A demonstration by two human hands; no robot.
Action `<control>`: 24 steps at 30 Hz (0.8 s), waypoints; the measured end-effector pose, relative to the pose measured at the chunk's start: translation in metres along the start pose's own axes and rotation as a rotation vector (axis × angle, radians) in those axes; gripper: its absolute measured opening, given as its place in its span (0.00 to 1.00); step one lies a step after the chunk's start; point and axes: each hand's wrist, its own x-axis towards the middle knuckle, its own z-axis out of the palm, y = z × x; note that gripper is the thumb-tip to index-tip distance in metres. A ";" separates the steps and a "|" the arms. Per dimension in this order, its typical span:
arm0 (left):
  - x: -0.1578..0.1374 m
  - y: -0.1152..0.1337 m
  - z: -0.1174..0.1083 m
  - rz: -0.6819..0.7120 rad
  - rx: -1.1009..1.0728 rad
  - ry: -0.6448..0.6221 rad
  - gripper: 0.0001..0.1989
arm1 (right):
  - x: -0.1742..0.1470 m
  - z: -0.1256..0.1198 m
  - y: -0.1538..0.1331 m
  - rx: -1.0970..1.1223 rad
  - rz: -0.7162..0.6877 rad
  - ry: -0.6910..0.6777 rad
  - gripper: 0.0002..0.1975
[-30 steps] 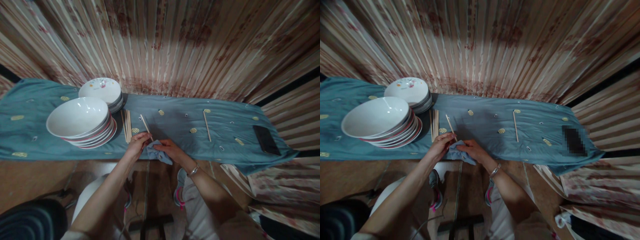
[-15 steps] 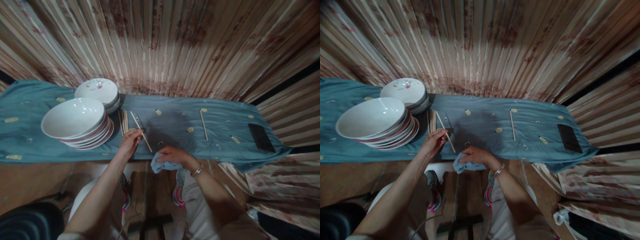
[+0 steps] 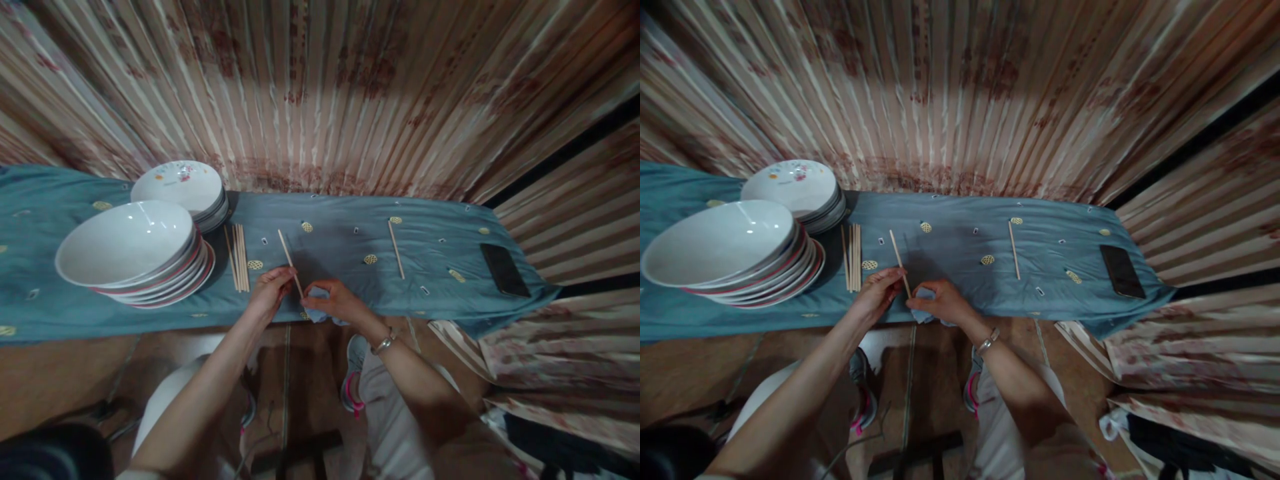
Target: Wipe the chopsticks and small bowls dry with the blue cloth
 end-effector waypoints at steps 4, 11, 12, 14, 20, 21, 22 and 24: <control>0.000 -0.001 0.005 0.012 0.001 -0.023 0.18 | 0.002 0.000 0.003 -0.108 -0.037 0.051 0.24; -0.002 -0.001 0.008 0.009 0.034 -0.002 0.24 | -0.014 -0.070 -0.007 -0.522 -0.053 0.288 0.15; -0.001 -0.001 0.007 0.032 0.055 -0.002 0.24 | -0.019 -0.087 -0.008 -0.680 -0.027 0.393 0.12; 0.001 -0.001 0.004 0.089 0.123 0.003 0.24 | -0.031 -0.118 -0.007 -1.023 0.151 0.601 0.09; 0.008 0.002 -0.013 0.217 0.314 0.056 0.25 | -0.056 -0.166 0.009 -1.239 0.456 0.709 0.11; 0.008 0.003 -0.016 0.233 0.326 0.064 0.25 | -0.057 -0.168 0.011 -1.266 0.495 0.704 0.12; 0.008 0.004 -0.018 0.250 0.339 0.069 0.24 | -0.057 -0.170 0.014 -1.282 0.518 0.701 0.13; 0.008 0.005 -0.023 0.279 0.367 0.069 0.24 | -0.054 -0.172 0.016 -1.289 0.501 0.704 0.13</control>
